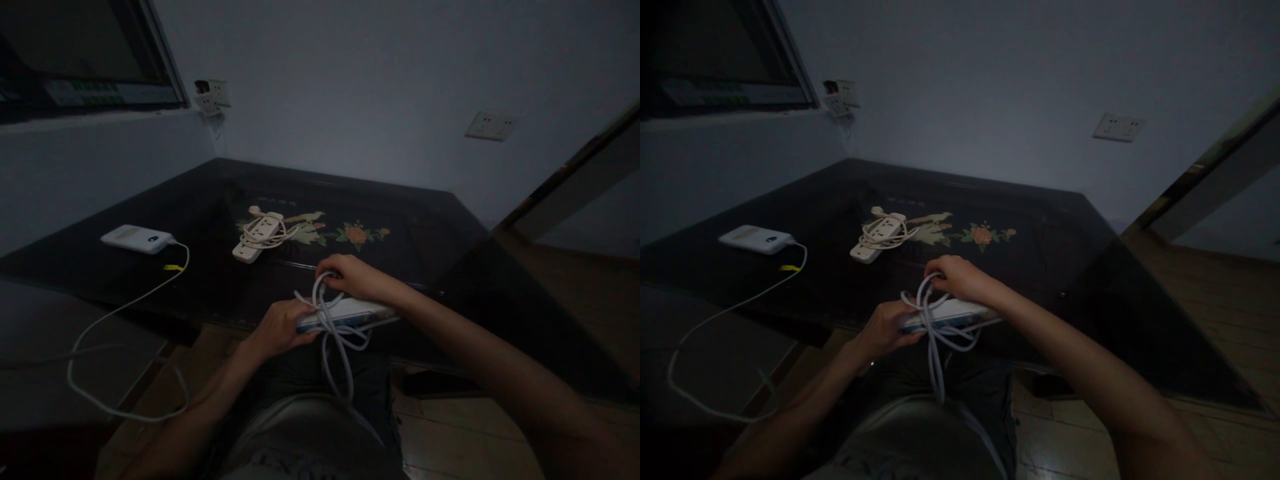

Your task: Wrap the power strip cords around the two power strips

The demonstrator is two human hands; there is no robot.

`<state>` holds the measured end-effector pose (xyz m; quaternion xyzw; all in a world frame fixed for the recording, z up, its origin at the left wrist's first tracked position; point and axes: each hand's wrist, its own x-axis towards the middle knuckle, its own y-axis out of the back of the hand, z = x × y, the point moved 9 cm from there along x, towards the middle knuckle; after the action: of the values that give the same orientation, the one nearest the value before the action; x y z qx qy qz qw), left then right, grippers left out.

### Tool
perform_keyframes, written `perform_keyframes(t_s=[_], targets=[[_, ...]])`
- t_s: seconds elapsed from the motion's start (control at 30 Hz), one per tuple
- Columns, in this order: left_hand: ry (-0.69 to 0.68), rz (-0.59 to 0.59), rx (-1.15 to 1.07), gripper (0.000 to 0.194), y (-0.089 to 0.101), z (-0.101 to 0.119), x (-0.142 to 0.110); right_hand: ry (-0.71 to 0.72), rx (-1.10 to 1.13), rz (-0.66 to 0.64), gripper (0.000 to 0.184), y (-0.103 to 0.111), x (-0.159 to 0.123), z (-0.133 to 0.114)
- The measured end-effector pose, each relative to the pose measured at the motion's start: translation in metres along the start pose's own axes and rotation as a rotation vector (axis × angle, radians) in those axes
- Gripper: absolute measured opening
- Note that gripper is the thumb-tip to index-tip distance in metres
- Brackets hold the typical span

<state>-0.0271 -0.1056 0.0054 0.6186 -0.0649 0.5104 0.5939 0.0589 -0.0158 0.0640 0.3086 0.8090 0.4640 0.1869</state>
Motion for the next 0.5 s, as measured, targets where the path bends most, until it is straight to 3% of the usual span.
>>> perform_keyframes(t_s=[0.17, 0.33, 0.43, 0.5], targets=[[0.033, -0.099, 0.061, 0.053, -0.003, 0.002, 0.007, -0.021, -0.099, 0.044, 0.023, 0.002, -0.005, -0.009], [0.032, -0.185, 0.081, 0.044, -0.007, 0.005, 0.015, 0.065, -0.132, 0.100, 0.024, 0.003, -0.010, -0.027], [0.001, -0.177, 0.111, 0.038, -0.006, 0.008, 0.016, 0.108, 0.072, 0.107, 0.023, 0.009, -0.012, -0.023], [-0.009, -0.185, 0.109, 0.037, -0.005, 0.010, 0.016, 0.075, 0.337, 0.007, 0.022, 0.007, -0.012, -0.014]])
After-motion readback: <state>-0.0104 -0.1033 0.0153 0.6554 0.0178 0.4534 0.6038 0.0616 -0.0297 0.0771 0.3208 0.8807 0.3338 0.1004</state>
